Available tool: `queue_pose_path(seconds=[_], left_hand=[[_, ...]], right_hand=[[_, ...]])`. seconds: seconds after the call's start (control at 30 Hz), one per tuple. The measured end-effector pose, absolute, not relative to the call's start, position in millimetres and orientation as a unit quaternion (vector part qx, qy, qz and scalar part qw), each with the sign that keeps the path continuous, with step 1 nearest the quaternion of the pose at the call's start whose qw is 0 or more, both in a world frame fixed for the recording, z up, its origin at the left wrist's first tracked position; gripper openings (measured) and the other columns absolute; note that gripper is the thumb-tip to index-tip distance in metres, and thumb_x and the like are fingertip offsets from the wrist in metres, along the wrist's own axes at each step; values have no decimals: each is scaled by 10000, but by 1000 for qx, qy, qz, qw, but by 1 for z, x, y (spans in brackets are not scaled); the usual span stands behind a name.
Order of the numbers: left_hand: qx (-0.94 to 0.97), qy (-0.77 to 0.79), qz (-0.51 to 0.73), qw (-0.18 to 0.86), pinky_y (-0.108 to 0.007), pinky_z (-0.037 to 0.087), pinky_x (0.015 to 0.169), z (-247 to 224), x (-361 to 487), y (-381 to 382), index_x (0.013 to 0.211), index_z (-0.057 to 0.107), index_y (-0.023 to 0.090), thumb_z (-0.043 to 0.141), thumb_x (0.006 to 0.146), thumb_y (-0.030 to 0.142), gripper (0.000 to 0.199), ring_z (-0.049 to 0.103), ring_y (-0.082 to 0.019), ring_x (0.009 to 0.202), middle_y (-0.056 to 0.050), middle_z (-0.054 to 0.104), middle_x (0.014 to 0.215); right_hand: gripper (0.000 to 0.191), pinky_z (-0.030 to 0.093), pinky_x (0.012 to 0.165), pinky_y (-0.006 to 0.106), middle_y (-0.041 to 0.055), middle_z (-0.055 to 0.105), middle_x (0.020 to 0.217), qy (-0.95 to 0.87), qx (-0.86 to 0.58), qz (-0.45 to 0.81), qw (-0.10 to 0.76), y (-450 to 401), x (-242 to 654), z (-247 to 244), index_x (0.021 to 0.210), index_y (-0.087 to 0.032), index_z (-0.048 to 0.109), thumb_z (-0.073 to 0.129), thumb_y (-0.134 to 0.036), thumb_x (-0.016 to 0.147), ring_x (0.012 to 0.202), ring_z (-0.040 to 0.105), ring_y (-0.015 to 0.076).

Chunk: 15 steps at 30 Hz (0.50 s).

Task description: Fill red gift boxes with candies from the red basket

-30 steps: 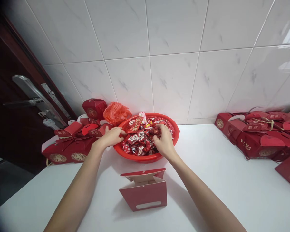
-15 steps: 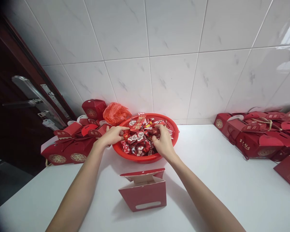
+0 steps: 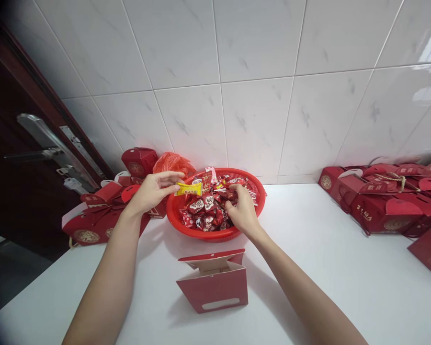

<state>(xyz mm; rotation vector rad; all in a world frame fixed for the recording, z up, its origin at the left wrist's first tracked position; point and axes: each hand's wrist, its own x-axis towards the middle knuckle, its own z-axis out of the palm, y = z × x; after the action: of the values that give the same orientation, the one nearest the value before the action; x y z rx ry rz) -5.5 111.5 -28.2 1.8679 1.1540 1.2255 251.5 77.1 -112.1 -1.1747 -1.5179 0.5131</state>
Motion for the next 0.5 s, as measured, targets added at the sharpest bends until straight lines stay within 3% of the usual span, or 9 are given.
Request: queue_pose_path(seconds=[0.5], left_hand=[[677, 416, 489, 361, -467, 553, 1000, -36, 12, 110, 955, 781, 166, 886, 572, 366, 445, 718, -292, 1046, -110, 792, 1043]], right_hand=[[298, 480, 981, 530, 118, 690, 1153, -657, -519, 166, 521, 72, 246, -107, 1040, -211, 620, 562, -169, 751, 1121, 609, 325]])
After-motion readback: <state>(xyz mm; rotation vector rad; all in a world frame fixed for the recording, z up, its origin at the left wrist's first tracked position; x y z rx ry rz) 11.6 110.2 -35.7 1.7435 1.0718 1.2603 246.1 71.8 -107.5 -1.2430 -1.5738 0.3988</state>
